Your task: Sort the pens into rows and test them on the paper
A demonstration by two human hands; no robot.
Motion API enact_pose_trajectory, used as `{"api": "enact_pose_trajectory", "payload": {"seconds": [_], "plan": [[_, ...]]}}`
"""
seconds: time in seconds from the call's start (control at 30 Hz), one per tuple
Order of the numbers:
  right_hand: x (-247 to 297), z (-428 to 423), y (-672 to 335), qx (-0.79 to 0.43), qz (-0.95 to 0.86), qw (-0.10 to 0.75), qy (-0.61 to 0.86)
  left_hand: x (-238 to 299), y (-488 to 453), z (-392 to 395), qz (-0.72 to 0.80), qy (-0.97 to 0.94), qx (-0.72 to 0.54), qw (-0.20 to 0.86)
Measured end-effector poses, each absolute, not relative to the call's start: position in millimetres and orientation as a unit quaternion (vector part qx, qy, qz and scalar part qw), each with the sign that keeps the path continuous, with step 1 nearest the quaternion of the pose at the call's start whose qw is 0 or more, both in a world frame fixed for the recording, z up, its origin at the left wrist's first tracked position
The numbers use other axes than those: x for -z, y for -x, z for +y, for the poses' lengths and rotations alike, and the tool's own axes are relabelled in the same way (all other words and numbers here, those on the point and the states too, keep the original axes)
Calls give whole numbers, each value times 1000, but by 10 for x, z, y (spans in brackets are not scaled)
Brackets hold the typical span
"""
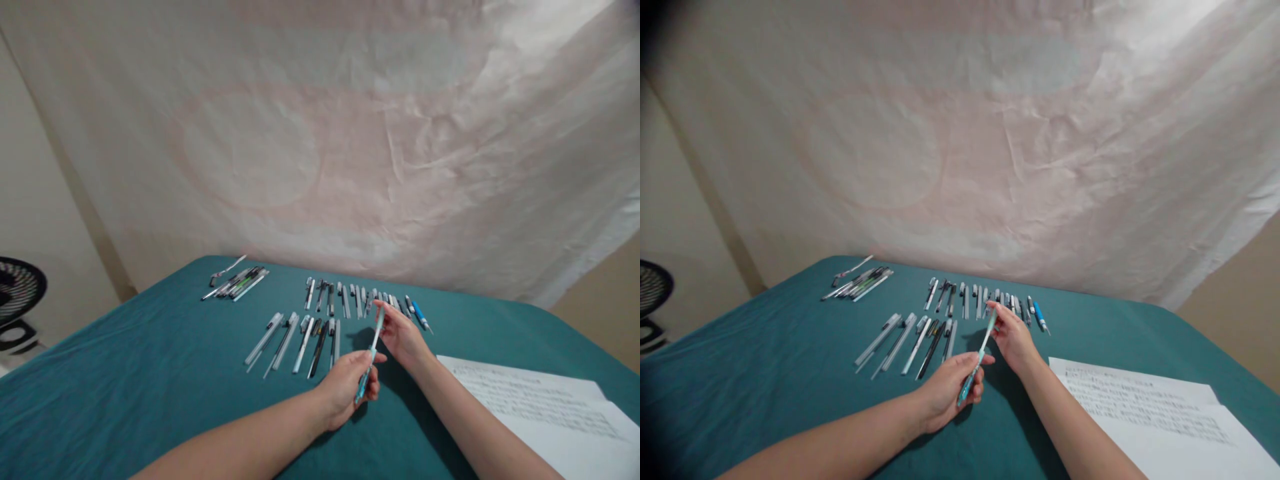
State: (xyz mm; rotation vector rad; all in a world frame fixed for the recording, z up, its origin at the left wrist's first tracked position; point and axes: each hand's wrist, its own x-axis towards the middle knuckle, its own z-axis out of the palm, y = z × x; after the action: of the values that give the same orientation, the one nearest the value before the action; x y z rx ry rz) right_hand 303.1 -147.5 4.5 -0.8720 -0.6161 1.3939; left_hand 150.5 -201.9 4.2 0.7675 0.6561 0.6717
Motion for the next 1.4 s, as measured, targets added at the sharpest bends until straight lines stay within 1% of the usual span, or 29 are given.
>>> {"api": "enact_pose_trajectory", "payload": {"seconds": [0.3,0.57,0.67,0.8,0.9,1.0,1.13,1.4], "plan": [[-171,-1500,-3151,-585,-297,643,396,-28,-1505,-2024,293,-389,-315,815],[-60,-1350,-3374,-518,-285,692,415,-55,-1496,-2066,310,-393,-313,807],[17,-1375,-3291,-508,-299,667,455,-89,-1504,-2083,321,-399,-344,787],[107,-1467,-3001,-510,-376,593,498,-110,-1517,-2097,310,-412,-383,766],[183,-1467,-2818,-470,-468,530,528,-103,-1529,-2106,307,-416,-389,763],[266,-1375,-2737,-425,-509,498,559,-84,-1536,-2108,309,-412,-390,763],[318,-1210,-2699,-395,-522,479,585,-42,-1529,-2098,322,-401,-399,759],[209,-1187,-2616,-398,-521,480,583,35,-1512,-2077,332,-363,-425,760]]}}
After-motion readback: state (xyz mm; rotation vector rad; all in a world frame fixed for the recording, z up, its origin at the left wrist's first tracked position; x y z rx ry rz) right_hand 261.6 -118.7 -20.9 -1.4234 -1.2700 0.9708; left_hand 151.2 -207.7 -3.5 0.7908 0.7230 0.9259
